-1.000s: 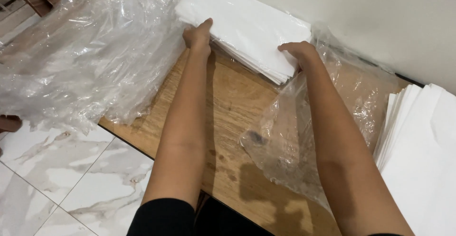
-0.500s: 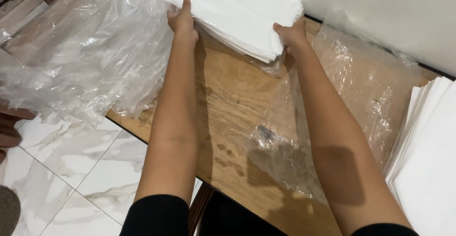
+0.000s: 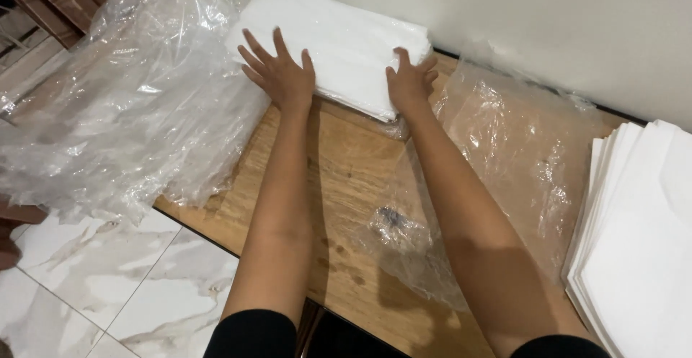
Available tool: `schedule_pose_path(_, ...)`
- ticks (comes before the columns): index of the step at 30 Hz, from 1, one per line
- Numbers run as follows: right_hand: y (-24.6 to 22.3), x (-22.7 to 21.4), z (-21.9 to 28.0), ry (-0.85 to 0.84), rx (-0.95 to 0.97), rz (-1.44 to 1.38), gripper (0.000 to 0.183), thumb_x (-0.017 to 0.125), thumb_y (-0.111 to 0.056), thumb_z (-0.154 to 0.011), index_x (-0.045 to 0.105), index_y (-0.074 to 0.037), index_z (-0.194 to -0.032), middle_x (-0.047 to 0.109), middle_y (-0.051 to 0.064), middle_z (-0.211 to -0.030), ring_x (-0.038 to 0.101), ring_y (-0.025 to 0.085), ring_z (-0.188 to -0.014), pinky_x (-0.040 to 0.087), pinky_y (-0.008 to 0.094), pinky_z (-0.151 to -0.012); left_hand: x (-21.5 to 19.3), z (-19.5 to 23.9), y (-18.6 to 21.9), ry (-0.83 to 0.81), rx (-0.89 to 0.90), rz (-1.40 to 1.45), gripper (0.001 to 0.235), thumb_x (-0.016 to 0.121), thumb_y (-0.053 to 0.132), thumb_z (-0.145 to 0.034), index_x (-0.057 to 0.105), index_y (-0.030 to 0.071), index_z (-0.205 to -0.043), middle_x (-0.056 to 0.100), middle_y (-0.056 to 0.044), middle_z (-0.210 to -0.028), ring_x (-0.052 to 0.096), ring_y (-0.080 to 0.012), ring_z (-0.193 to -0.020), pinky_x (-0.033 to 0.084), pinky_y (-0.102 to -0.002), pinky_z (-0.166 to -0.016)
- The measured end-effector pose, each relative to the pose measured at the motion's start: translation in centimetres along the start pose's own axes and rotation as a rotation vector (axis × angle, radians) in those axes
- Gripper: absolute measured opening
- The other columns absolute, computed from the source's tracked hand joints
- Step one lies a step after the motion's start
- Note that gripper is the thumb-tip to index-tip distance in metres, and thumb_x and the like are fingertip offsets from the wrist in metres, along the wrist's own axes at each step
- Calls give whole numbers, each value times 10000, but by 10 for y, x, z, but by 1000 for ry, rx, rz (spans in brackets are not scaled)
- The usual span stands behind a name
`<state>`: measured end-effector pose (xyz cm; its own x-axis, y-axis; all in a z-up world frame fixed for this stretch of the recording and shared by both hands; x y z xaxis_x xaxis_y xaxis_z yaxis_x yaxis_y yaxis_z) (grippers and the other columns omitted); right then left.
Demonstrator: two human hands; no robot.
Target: Folding white plastic bags and inserting them into clear plastic sleeves.
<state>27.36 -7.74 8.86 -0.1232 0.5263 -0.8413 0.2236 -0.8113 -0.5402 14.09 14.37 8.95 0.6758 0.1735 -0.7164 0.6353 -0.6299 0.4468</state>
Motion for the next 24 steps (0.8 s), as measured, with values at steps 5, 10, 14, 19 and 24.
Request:
schedule_pose_path(5,5,-2,6,35,-77,58,422,518,-435,-1031,506,-297,-1430,225,237,-1461,332,420,-1328,448,512,-1027,4,4,-1,-371,-99,25,649,531,527,-969,433,179,-1509,200,-170,-1623,66,-388,-1511,-42,-592,-1198)
schedule_pose_path(10,-9,-8,22,92,-164,157,403,465,-341,-1039,546,-185,-1401,249,224,-1488,286,412,-1359,408,506,-1059,-8,-5,1,-433,-145,-35,655,555,485,-901,458,173,-1469,309,-178,-1571,163,-428,-1486,34,-619,-1198)
schedule_pose_path(14,-11,15,-1,227,-351,468,335,450,-261,-1046,590,-70,-1283,515,188,-1278,491,316,-1217,473,412,-955,-13,-6,4,-458,-17,-80,644,467,476,-947,376,182,-1514,237,-148,-1617,81,-368,-1518,-8,-590,-1207)
schedule_pose_path(19,-14,16,-8,189,-408,594,291,474,-216,-1044,585,-41,-1249,563,192,-1147,587,316,-1088,565,387,-828,21,-3,-3,-570,85,-177,647,284,549,-1004,261,270,-1587,135,-106,-1666,43,-332,-1533,-33,-623,-1198)
schedule_pose_path(24,1,-26,-18,-57,-490,345,418,456,-328,-995,572,-78,-1309,638,190,-1059,671,327,-977,605,434,-724,23,5,60,-563,389,119,587,300,500,-1049,364,150,-1515,338,-138,-1560,244,-328,-1482,117,-646,-1179)
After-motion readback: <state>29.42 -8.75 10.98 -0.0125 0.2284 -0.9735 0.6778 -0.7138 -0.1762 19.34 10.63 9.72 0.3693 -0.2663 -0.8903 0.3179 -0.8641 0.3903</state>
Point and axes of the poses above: each hand's wrist, its own z-axis away from the middle knuckle, its own x-axis out of the palm, y = z × x, the point moved 6 cm from there along -z, towards the middle knuckle
